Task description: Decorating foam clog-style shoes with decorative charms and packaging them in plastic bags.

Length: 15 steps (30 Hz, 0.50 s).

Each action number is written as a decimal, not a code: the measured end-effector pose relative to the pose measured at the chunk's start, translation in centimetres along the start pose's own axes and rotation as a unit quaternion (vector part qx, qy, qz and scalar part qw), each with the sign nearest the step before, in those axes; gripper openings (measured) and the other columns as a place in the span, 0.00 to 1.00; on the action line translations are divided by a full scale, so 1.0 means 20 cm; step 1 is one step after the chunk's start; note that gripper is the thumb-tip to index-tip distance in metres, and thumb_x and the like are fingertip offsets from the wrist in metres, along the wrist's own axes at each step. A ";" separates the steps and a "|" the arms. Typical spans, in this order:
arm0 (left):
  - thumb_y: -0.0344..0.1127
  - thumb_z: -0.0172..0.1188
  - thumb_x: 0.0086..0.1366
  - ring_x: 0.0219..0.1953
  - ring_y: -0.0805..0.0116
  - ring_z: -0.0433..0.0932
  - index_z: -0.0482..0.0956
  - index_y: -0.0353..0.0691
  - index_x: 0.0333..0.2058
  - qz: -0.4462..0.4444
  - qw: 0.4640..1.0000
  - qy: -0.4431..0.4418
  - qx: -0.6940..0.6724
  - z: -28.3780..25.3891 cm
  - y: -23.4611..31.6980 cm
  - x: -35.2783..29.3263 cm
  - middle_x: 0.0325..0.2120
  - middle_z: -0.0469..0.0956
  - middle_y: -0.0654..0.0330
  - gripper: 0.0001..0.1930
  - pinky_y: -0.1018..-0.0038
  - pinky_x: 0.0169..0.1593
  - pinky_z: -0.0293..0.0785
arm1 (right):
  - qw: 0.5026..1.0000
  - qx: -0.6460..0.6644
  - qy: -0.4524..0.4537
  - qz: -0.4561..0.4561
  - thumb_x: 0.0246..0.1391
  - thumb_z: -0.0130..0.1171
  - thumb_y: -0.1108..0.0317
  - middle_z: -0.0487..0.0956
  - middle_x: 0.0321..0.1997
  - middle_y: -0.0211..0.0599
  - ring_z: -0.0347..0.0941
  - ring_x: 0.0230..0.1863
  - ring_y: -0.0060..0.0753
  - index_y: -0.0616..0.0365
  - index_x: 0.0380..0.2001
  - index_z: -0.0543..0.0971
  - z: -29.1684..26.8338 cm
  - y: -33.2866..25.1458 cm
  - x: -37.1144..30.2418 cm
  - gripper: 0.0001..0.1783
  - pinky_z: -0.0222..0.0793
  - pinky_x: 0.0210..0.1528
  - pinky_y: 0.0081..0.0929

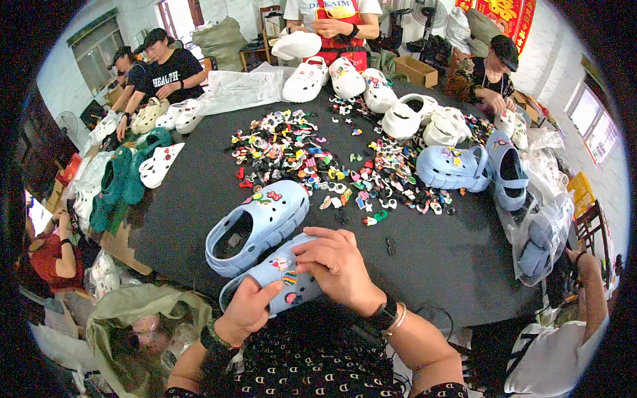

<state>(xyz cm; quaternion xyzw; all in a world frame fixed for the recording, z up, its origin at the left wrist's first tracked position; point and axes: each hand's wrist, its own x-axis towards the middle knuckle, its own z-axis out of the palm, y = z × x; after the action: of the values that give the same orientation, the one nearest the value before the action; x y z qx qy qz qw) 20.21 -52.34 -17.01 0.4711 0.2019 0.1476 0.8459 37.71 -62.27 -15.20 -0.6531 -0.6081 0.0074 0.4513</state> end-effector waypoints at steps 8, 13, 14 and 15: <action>0.26 0.52 0.67 0.51 0.65 0.75 0.67 0.27 0.57 -0.028 0.999 0.033 0.008 0.03 0.02 0.01 0.51 0.75 0.53 0.20 0.69 0.56 0.71 | 0.893 0.394 0.054 0.213 0.61 0.58 0.73 0.82 0.34 0.35 0.79 0.39 0.24 0.62 0.33 0.77 -0.04 0.21 0.07 0.04 0.73 0.44 0.23; 0.37 0.55 0.69 0.42 0.74 0.77 0.76 0.29 0.47 -0.026 0.997 0.069 0.038 -0.01 0.06 0.03 0.41 0.80 0.56 0.16 0.76 0.48 0.72 | 0.977 0.095 0.044 0.187 0.54 0.61 0.78 0.81 0.30 0.34 0.76 0.30 0.21 0.64 0.34 0.80 -0.18 0.34 0.19 0.03 0.73 0.34 0.20; 0.38 0.54 0.69 0.39 0.75 0.77 0.77 0.30 0.42 -0.005 0.980 0.089 0.180 -0.04 0.08 0.02 0.35 0.80 0.55 0.14 0.77 0.45 0.72 | 0.984 0.030 0.025 0.174 0.53 0.62 0.77 0.81 0.28 0.34 0.75 0.28 0.21 0.63 0.33 0.80 -0.21 0.37 0.23 0.03 0.72 0.33 0.20; 0.39 0.53 0.70 0.36 0.75 0.77 0.78 0.31 0.37 0.016 0.942 0.110 0.318 -0.05 0.11 0.01 0.30 0.81 0.54 0.15 0.78 0.42 0.72 | 0.986 -0.036 0.007 0.160 0.52 0.63 0.76 0.81 0.26 0.34 0.75 0.27 0.21 0.63 0.32 0.81 -0.24 0.39 0.26 0.03 0.72 0.32 0.19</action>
<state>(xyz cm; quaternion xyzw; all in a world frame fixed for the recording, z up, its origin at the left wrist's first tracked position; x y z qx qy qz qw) 19.74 -50.31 -15.63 0.6992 0.3224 0.1399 0.6226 47.90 -59.84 -14.27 -0.7576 -0.4926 0.0531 0.4251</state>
